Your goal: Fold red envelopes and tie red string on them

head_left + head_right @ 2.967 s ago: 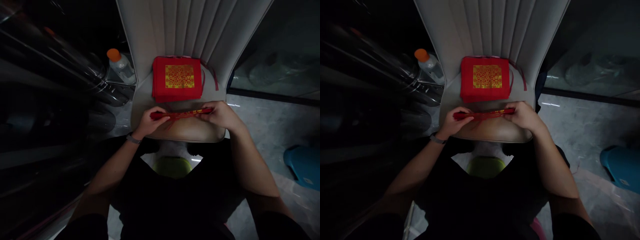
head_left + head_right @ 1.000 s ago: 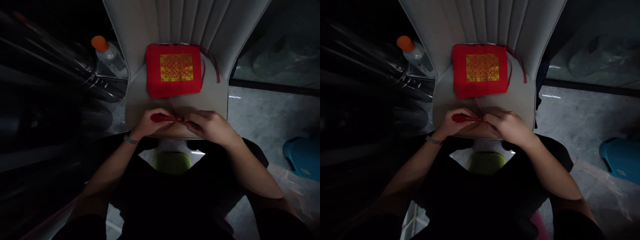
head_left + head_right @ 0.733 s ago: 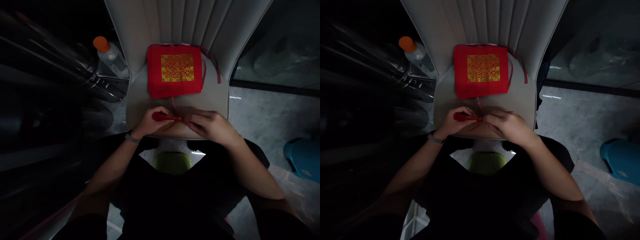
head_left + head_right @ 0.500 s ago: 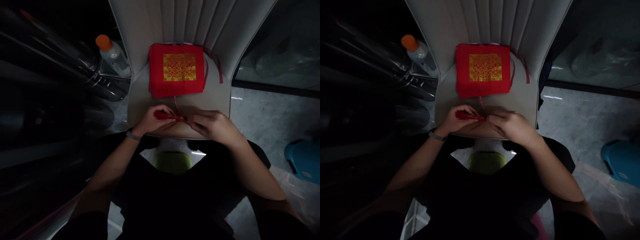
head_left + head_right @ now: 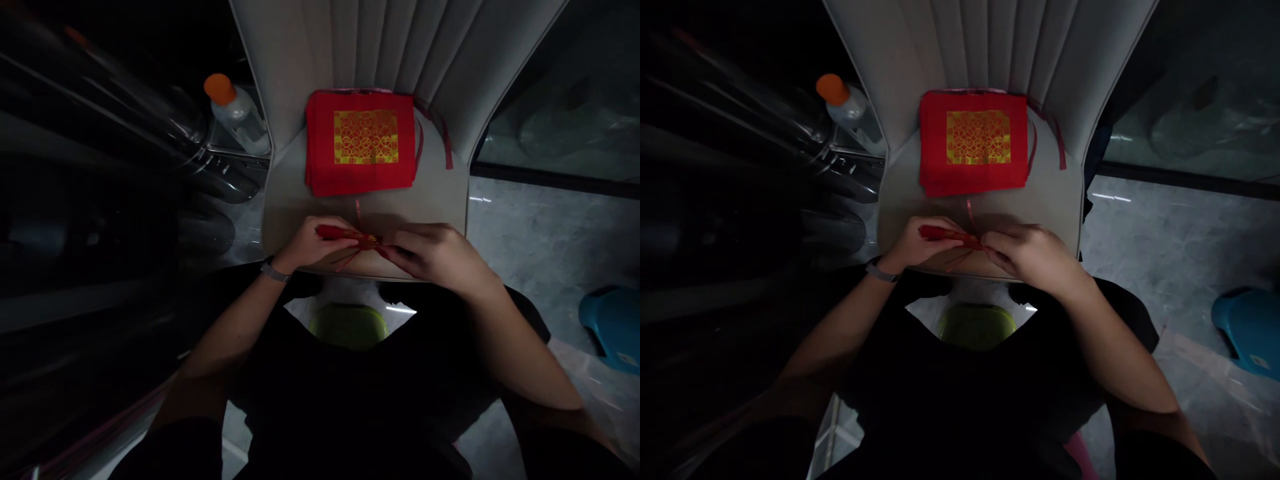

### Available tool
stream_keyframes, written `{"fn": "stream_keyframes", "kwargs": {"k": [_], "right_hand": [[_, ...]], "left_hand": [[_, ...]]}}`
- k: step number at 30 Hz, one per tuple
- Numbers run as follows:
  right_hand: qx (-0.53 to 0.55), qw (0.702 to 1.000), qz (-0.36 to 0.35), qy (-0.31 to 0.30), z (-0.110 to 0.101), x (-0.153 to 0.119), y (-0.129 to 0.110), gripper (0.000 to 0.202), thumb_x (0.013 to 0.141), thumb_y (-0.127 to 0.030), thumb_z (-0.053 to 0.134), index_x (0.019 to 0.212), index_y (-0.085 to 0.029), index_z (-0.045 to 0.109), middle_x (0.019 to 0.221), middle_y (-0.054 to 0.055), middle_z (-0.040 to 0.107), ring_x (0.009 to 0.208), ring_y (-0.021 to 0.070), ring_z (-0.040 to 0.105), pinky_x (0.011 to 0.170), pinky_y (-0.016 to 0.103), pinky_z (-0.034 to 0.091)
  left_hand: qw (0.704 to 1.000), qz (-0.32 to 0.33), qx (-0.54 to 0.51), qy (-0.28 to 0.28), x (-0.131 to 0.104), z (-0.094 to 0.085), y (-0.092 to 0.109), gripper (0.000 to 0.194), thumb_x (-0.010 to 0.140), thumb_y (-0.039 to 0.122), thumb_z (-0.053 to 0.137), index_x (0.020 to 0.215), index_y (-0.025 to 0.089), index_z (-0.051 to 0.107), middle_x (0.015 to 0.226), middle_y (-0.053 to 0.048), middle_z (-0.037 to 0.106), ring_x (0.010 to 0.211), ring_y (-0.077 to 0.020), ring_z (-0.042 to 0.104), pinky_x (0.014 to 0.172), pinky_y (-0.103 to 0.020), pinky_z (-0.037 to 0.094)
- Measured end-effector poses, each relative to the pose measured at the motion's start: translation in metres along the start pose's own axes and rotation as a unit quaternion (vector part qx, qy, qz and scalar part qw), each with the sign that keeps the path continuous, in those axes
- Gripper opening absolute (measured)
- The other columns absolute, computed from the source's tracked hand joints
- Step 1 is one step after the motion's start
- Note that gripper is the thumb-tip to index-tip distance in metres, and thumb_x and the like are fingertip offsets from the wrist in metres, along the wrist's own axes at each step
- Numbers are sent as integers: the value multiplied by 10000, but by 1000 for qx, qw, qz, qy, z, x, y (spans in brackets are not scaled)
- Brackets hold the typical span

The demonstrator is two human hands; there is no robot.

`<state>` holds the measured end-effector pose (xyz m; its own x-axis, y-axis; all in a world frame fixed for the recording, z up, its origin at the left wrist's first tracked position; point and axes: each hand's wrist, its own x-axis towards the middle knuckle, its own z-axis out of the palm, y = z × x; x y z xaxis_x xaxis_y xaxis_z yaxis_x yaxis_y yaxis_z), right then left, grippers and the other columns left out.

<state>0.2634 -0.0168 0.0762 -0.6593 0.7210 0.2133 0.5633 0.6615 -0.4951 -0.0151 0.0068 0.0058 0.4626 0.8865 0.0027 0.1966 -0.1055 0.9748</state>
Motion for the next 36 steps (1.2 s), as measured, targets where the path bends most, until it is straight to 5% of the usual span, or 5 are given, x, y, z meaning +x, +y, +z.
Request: {"fn": "stream_keyframes", "kwargs": {"k": [17,23,36], "right_hand": [[-6,1000,22,-16,0,0,0,123,1068,-252,626,1016,-233,736,908,37,782,753,176,692,675,295,467],[7,999,37,14,-6,1,-1,168,1034,-281,706,1181,-225,767,1016,59,825,850,211,748,766,320,511],[-17,997,79,-18,2,7,-9,167,1047,-242,662,976,-213,810,941,59,842,903,242,776,919,404,473]], "left_hand": [[1000,6,-23,-7,0,-1,-3,266,879,438,909,966,192,857,1025,-83,856,947,-222,804,891,-342,625],[1000,11,-27,-4,0,-1,-6,303,879,479,908,973,196,860,1044,-90,856,966,-232,808,906,-351,632],[999,28,-18,-6,0,-1,-2,285,905,476,889,949,196,861,1027,-94,857,949,-226,811,897,-342,639]]}}
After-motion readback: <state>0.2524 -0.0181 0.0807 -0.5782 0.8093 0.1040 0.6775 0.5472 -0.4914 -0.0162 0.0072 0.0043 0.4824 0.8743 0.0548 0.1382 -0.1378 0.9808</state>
